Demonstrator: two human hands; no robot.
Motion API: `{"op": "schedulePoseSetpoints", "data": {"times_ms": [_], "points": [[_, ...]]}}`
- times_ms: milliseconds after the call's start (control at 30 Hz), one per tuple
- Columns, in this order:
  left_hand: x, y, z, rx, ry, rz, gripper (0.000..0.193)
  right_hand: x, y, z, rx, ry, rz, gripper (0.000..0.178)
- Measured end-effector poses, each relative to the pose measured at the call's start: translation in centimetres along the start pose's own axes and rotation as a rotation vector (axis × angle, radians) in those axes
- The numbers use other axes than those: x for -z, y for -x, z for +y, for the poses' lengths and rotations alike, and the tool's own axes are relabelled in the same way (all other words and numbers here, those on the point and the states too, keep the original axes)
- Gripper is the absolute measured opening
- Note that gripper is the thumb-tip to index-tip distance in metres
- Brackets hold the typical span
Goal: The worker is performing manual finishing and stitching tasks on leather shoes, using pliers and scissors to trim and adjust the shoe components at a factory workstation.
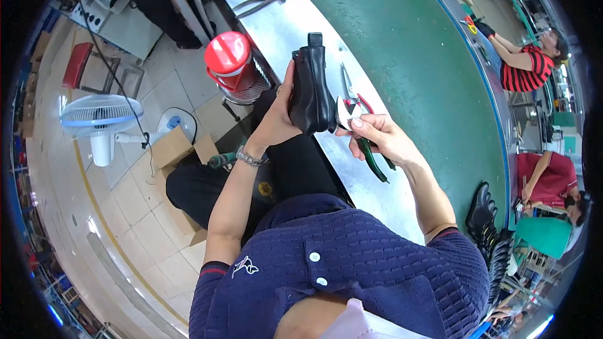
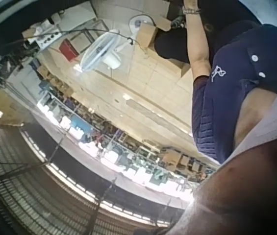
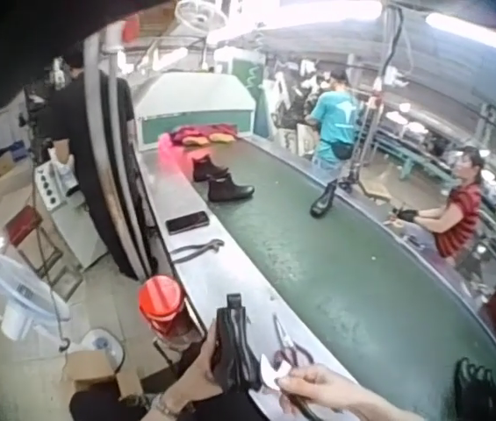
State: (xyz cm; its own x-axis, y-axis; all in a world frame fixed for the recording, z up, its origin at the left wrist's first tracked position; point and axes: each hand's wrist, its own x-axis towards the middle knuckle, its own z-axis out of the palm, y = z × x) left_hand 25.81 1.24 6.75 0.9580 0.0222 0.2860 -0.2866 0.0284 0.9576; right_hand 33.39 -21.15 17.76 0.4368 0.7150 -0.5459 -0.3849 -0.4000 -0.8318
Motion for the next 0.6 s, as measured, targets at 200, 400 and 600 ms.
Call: {"op": "schedulePoseSetpoints", "data": {"times_ms": [200, 400, 600], "points": [[-1.9, -1.6, 6.0, -0.084, -0.407, 0.045, 0.122, 0.8, -0.2, -1.8, 0.047, 0.136, -0.088, 0.044], [-2.6, -1.3, 6.4, -0.118, -0.464, 0.018, 0.117, 1.5, -0.6, -2.8, -0.048, 0.211, -0.242, 0.058], [-2.7, -1.2, 6.4, -0.092, -0.49, 0.06, 0.116, 1.4, -0.6, -6.9, 0.13, 0.981, -0.201, 0.063]]}}
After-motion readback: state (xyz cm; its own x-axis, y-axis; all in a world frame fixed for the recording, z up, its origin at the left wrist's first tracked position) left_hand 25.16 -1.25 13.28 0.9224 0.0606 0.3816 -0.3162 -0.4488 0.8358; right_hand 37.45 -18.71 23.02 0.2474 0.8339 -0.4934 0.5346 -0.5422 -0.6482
